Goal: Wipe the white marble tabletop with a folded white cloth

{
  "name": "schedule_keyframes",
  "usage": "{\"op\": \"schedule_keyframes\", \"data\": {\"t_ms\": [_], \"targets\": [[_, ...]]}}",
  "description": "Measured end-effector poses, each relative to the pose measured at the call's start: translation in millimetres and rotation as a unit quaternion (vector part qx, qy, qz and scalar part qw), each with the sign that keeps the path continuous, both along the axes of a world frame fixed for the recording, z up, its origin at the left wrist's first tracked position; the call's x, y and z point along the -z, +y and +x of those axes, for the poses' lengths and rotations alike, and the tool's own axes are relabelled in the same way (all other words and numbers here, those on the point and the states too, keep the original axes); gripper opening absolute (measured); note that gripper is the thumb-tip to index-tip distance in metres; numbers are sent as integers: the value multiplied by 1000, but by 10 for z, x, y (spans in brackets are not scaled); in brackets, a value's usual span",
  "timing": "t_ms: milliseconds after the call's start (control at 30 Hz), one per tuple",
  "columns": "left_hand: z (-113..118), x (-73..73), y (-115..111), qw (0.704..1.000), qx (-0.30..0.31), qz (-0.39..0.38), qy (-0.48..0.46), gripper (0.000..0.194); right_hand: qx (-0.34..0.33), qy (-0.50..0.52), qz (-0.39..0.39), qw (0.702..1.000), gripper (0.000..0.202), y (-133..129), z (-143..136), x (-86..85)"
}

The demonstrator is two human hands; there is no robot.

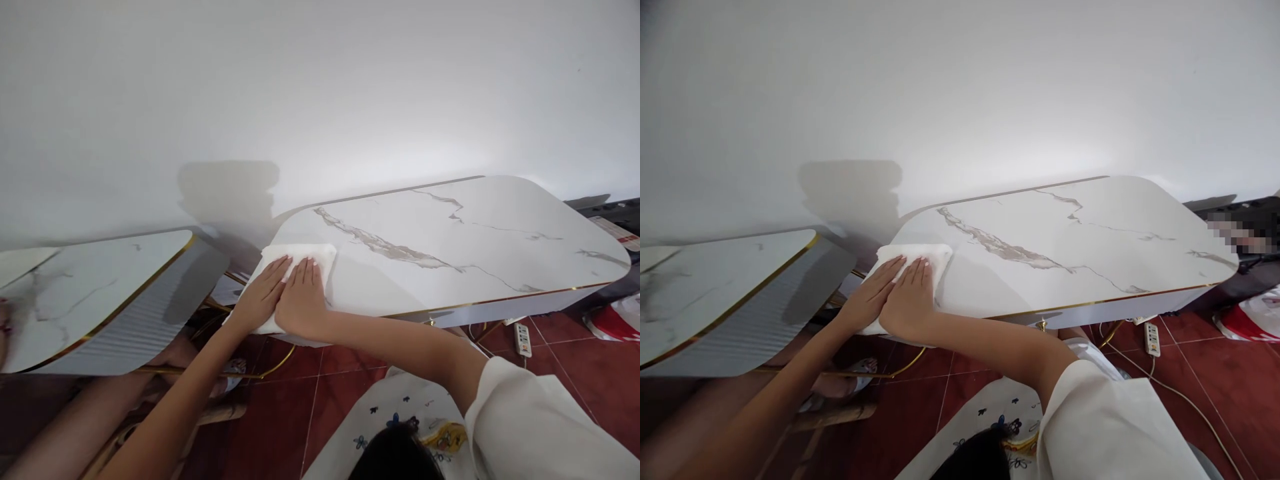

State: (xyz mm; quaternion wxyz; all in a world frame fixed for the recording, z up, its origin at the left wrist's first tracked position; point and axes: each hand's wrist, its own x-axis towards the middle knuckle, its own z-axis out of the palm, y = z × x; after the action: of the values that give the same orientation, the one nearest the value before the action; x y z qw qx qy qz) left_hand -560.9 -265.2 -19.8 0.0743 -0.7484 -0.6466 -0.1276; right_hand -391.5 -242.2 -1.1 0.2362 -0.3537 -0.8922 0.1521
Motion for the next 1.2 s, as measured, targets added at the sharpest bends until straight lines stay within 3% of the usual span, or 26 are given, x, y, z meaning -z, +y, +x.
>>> {"op": "schedule_keyframes", "data": {"t_ms": [167, 300, 500, 633, 900, 1200], "targets": [[74, 13, -61, 1000, 7, 7, -2, 55, -13, 14, -20, 1000, 63, -33, 111, -26], [272, 51, -46, 1000, 2, 25, 0, 56, -26, 5, -25, 999, 63, -24, 332, -57], [466, 56, 75, 1000, -7, 22, -2, 57, -12, -28, -23, 999, 65, 53, 459, -54], [444, 44, 374, 1000, -8, 16, -12, 57, 11, -39, -22, 999, 63, 310, 370, -31], [383, 16, 1201, 997, -51, 22, -62, 56, 21, -70, 20, 997, 63, 1096, 218, -6], [199, 6, 1788, 993, -63, 31, -90, 56, 26, -74, 17, 997, 65, 1663, 4, -25]]}}
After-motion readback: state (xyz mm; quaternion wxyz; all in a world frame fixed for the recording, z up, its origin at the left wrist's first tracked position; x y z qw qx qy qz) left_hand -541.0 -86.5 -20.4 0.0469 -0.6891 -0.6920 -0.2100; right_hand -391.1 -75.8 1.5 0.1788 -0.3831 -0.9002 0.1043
